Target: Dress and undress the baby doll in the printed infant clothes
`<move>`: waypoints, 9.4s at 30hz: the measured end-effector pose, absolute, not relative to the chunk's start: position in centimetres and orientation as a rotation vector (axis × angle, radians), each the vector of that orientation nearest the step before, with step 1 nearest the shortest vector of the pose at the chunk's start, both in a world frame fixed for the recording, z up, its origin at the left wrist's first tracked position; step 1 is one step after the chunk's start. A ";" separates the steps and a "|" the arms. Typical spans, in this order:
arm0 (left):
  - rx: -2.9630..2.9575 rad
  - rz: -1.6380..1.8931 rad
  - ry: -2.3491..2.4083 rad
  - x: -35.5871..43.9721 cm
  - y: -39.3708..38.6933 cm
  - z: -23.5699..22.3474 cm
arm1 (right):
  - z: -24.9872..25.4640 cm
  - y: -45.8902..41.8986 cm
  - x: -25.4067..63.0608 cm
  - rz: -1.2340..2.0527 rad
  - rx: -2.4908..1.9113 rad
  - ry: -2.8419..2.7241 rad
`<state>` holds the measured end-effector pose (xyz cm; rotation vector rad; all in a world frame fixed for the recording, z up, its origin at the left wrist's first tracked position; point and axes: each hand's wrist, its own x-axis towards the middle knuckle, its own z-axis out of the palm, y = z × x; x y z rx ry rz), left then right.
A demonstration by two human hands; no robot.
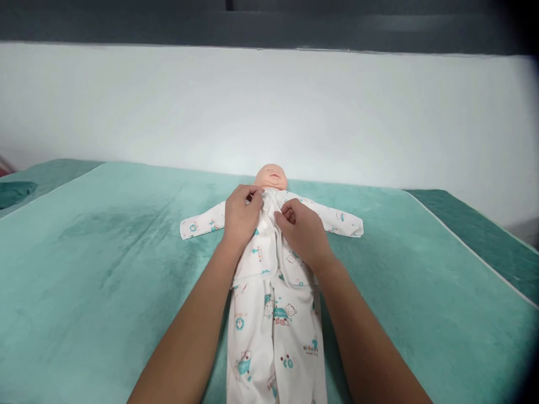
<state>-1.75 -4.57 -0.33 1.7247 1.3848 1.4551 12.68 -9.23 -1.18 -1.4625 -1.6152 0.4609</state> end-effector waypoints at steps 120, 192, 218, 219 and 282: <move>1.542 0.545 0.711 -4.8 -8.5 2.3 | 0.2 -11.7 17.0 1.456 -1.117 -1.665; 1.688 0.519 0.827 -4.7 -9.1 2.4 | 0.1 -11.6 16.4 1.492 -1.034 -1.517; 1.631 0.517 0.937 -5.3 -8.8 2.9 | 0.0 -11.5 16.2 1.464 -1.091 -1.489; 1.622 0.519 0.931 -5.4 -8.8 2.9 | 0.1 -11.6 16.2 1.462 -1.097 -1.490; 1.819 0.535 1.127 -4.4 -10.2 3.8 | 0.1 -12.2 15.0 1.256 -1.267 -1.559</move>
